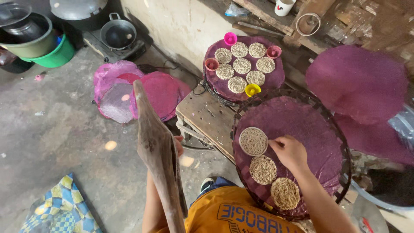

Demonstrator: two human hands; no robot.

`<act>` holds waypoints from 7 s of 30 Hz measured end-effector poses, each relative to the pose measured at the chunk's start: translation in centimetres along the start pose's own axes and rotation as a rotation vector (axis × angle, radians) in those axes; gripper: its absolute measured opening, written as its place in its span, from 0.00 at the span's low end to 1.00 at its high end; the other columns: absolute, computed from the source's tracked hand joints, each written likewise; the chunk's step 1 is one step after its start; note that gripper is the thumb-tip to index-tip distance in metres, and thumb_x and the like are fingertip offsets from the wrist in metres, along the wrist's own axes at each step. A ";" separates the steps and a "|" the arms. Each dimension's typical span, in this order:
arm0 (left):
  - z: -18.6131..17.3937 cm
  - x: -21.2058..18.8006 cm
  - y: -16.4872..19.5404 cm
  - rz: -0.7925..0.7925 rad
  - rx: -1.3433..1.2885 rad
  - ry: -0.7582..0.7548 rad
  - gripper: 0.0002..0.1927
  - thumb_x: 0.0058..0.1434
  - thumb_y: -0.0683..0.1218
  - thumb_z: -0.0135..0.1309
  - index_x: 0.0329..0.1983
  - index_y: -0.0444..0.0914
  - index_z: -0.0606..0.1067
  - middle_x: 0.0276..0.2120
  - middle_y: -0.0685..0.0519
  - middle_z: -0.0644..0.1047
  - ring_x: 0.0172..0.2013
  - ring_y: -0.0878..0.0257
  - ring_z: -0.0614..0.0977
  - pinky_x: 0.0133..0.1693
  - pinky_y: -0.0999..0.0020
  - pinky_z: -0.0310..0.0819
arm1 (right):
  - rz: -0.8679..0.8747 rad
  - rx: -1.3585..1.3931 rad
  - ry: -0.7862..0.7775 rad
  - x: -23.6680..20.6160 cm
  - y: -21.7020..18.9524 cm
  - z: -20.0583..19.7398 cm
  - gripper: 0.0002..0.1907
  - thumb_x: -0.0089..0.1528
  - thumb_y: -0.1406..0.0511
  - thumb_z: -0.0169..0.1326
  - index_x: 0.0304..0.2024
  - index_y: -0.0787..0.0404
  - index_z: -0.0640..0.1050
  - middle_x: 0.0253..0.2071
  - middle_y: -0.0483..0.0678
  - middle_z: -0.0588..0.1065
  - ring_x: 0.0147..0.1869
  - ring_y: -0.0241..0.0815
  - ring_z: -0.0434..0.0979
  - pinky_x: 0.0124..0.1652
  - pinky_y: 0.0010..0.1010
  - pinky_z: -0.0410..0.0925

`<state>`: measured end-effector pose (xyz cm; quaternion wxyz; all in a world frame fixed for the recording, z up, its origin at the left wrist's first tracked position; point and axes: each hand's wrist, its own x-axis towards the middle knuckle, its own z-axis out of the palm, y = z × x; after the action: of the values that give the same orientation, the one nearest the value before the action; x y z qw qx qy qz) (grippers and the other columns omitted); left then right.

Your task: The person lines a round tray with a pink mesh cloth, scoops rice dough from a basin with a knife, and loads it into a wooden lever press. They operate the press to extrude dough into round noodle discs on the cloth, then arrange the finished discs on trays alongside others.

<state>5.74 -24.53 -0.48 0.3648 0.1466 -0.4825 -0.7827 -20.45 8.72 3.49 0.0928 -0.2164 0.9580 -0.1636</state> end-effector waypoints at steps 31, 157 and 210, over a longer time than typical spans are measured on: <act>2.5 -0.5 3.7 0.117 0.249 -0.182 0.13 0.62 0.50 0.55 0.25 0.39 0.72 0.21 0.52 0.74 0.26 0.59 0.77 0.50 0.53 0.75 | 0.192 0.049 0.142 -5.9 9.5 -6.3 0.18 0.57 0.50 0.63 0.39 0.55 0.86 0.37 0.49 0.82 0.40 0.48 0.83 0.43 0.40 0.73; 49.9 -12.1 -9.9 -0.759 -0.412 -0.592 0.21 0.64 0.44 0.60 0.53 0.29 0.67 0.33 0.40 0.80 0.43 0.48 0.85 0.46 0.53 0.84 | -0.216 -0.762 -0.643 3.6 56.6 -17.8 0.13 0.55 0.60 0.58 0.43 0.50 0.83 0.45 0.46 0.81 0.54 0.48 0.82 0.52 0.43 0.74; 49.7 -12.8 -8.4 -0.574 -0.041 -0.688 0.36 0.54 0.36 0.68 0.65 0.23 0.67 0.45 0.42 0.79 0.40 0.60 0.84 0.43 0.58 0.86 | -0.081 -0.767 -0.649 4.9 55.7 -21.2 0.14 0.54 0.60 0.59 0.43 0.48 0.84 0.45 0.46 0.82 0.53 0.48 0.83 0.53 0.44 0.74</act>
<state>-17.87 19.09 15.16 -0.0462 -0.0015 -0.4999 -0.8648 -51.43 59.82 2.99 0.2933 -0.3117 0.8617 0.2725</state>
